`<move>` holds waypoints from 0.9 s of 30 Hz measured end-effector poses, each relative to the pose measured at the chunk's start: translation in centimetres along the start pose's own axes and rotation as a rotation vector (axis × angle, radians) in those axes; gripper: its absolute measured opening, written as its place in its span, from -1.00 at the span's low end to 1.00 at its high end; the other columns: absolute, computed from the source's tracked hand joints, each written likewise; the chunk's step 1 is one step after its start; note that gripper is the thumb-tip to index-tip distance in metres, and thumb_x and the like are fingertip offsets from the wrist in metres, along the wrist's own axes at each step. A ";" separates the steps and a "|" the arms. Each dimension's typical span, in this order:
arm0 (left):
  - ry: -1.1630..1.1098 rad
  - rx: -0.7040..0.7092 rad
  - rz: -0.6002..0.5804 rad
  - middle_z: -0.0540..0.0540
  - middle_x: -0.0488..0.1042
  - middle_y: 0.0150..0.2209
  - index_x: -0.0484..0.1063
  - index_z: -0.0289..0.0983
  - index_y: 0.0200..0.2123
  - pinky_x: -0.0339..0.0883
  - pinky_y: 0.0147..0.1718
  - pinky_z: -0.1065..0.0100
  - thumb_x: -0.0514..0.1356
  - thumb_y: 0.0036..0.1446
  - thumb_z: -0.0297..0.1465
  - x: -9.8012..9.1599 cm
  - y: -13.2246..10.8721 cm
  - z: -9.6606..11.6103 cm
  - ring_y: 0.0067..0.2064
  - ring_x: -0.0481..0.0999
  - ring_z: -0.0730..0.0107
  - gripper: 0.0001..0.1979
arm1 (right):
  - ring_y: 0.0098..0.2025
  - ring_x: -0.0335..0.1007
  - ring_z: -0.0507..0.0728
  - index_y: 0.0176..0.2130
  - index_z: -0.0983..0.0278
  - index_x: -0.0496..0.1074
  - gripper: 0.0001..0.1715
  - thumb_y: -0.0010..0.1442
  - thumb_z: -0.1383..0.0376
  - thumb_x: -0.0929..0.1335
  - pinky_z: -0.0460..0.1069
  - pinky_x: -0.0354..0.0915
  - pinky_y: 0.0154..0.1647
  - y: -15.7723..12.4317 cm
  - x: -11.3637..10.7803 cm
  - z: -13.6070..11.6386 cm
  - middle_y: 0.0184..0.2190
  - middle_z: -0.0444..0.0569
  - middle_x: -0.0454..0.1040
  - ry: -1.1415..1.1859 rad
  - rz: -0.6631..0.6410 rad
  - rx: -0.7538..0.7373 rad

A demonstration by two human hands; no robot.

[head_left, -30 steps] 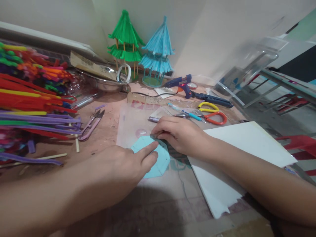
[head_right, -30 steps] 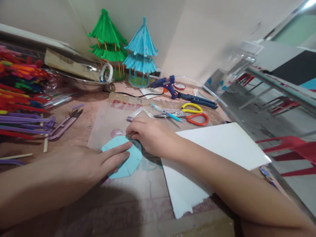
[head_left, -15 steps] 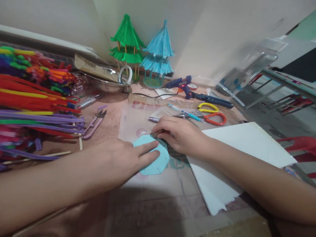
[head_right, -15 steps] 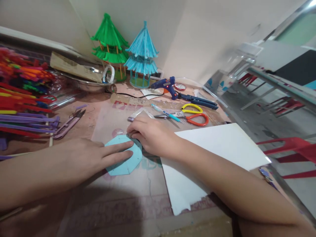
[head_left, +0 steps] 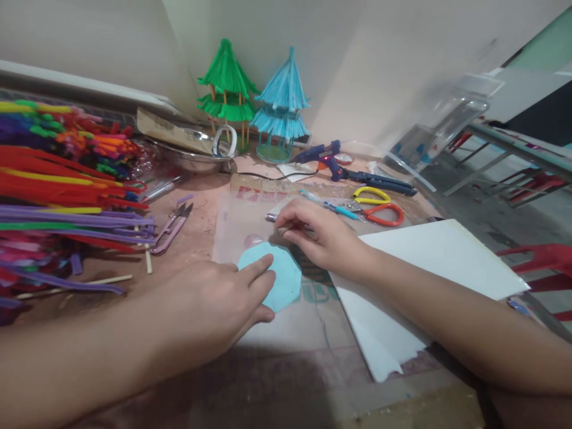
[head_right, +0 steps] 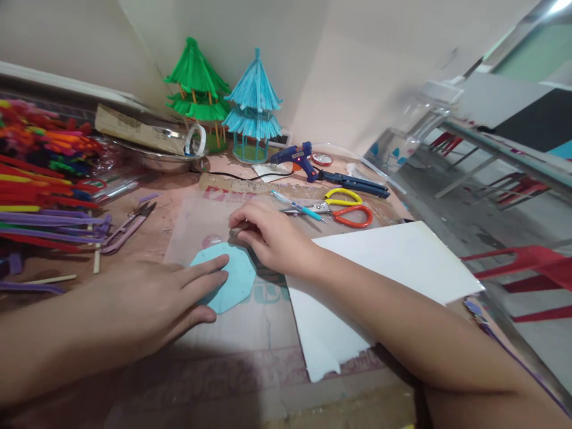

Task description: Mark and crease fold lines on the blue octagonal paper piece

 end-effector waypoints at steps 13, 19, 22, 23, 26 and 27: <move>0.073 0.063 -0.120 -0.17 0.58 0.22 0.42 -0.17 -0.01 0.17 -0.55 0.31 0.10 0.32 -0.49 0.7 0.7 0.0 -0.47 0.60 0.30 -0.78 | -0.15 0.46 0.17 -0.15 0.27 0.46 -0.79 0.35 0.50 0.27 0.02 0.36 -0.14 -0.2 1.7 -0.9 -0.18 0.06 0.54 -0.073 -0.191 -0.050; 0.128 0.041 -0.115 -0.17 0.65 0.12 0.30 -0.13 0.28 0.23 -0.56 0.30 0.09 0.26 -0.50 1.2 0.7 -0.4 -0.43 0.68 0.17 -0.48 | -0.17 0.45 0.15 -0.21 0.26 0.47 -0.73 0.35 0.52 0.24 0.00 0.34 -0.14 0.4 2.4 -1.4 -0.23 0.02 0.54 -0.151 -0.134 -0.133; 0.158 0.041 -0.118 -0.20 0.56 0.25 0.33 -0.13 0.27 0.27 -0.55 0.30 0.08 0.24 -0.50 1.3 0.7 -0.4 -0.42 0.69 0.20 -0.47 | -0.16 0.45 0.15 -0.20 0.27 0.48 -0.75 0.35 0.52 0.26 0.01 0.33 -0.13 0.5 2.0 -1.4 -0.22 0.03 0.55 -0.146 -0.099 -0.121; 0.172 0.045 -0.117 -0.20 0.51 0.30 0.33 -0.14 0.27 0.27 -0.55 0.31 0.07 0.24 -0.52 1.3 0.6 -0.3 -0.41 0.69 0.21 -0.46 | -0.16 0.46 0.15 -0.20 0.28 0.48 -0.76 0.36 0.52 0.26 0.01 0.33 -0.13 0.4 1.9 -1.3 -0.21 0.03 0.55 -0.131 -0.101 -0.107; 0.185 0.068 -0.109 -0.21 0.44 0.35 0.30 -0.17 0.29 0.29 -0.53 0.31 0.04 0.26 -0.54 1.1 0.6 -0.1 -0.39 0.70 0.23 -0.46 | -0.17 0.47 0.14 -0.18 0.28 0.47 -0.80 0.35 0.51 0.29 -0.01 0.34 -0.15 0.2 1.6 -1.1 -0.22 0.02 0.55 -0.074 -0.144 -0.072; 0.180 0.073 -0.104 -0.21 0.44 0.34 0.30 -0.17 0.29 0.29 -0.53 0.31 0.04 0.28 -0.53 1.1 0.6 0.0 -0.38 0.70 0.23 -0.47 | -0.17 0.47 0.14 -0.18 0.28 0.47 -0.80 0.35 0.51 0.30 -0.01 0.34 -0.16 0.2 1.7 -1.1 -0.23 0.02 0.55 -0.070 -0.160 -0.066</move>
Point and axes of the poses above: each hand's wrist, its own y-axis towards the middle knuckle, its own x-axis out of the palm, z = x × y, the point moved 10 cm from there along y, towards the middle knuckle
